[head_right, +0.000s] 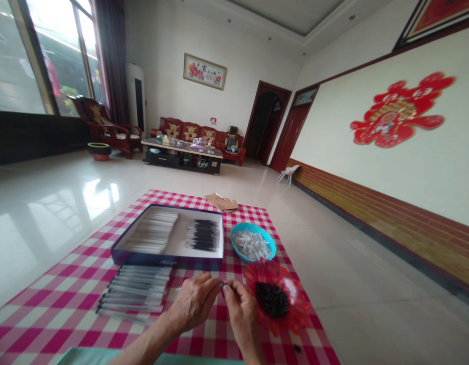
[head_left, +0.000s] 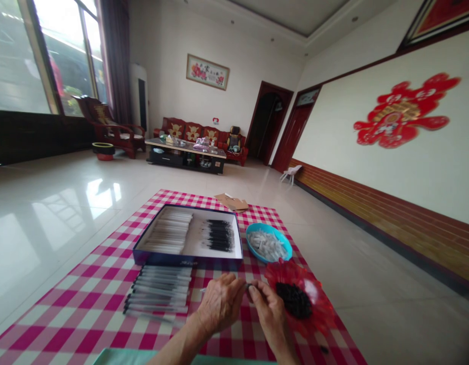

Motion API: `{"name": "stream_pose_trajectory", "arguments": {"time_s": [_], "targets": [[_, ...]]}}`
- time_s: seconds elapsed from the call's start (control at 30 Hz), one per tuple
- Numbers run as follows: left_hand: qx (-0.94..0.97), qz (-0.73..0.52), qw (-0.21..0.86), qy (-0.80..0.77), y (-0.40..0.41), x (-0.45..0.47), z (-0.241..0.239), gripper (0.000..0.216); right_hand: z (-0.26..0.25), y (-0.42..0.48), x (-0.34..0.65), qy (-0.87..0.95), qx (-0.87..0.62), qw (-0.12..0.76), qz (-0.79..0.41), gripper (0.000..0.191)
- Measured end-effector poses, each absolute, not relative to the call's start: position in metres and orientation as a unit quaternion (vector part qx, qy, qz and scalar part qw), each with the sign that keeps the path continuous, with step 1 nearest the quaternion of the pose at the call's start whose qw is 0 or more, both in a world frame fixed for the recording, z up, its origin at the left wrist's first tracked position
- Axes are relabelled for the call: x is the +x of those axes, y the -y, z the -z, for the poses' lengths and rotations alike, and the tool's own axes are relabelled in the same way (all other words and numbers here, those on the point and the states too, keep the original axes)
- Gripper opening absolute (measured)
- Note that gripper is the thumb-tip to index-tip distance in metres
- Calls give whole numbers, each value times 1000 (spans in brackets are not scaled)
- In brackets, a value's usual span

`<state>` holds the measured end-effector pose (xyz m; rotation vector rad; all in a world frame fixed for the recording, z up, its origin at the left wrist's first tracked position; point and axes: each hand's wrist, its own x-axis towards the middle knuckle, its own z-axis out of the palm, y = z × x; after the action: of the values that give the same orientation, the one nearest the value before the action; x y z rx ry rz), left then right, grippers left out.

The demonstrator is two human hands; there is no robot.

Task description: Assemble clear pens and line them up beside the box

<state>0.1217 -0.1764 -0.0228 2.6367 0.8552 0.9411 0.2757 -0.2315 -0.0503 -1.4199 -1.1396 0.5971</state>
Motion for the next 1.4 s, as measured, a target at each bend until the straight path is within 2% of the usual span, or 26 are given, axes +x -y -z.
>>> {"name": "stream_pose_trajectory", "arguments": {"time_s": [0.1,0.23,0.43,0.57,0.83,1.07,1.27,1.4], "targets": [[905,-311,90,-276,177,122,23,26,43,234,271,542,-621,535,-185,30],[911,-305,74,-267,176,121,25,21,45,232,269,576,-642,495,-104,36],[906,-304,72,-287,174,120,29,21,52,233,272,594,-625,504,-43,34],[908,-293,67,-291,174,120,30,22,44,233,267,607,-621,493,-58,27],[915,-284,62,-281,171,120,32,17,49,229,265,595,-635,491,-39,39],[911,-293,63,-285,171,118,33,17,46,232,260,593,-621,509,-65,30],[919,-276,49,-278,172,118,32,17,47,228,261,585,-638,496,-62,43],[917,-279,53,-279,172,118,30,16,45,232,263,581,-634,506,-65,38]]}}
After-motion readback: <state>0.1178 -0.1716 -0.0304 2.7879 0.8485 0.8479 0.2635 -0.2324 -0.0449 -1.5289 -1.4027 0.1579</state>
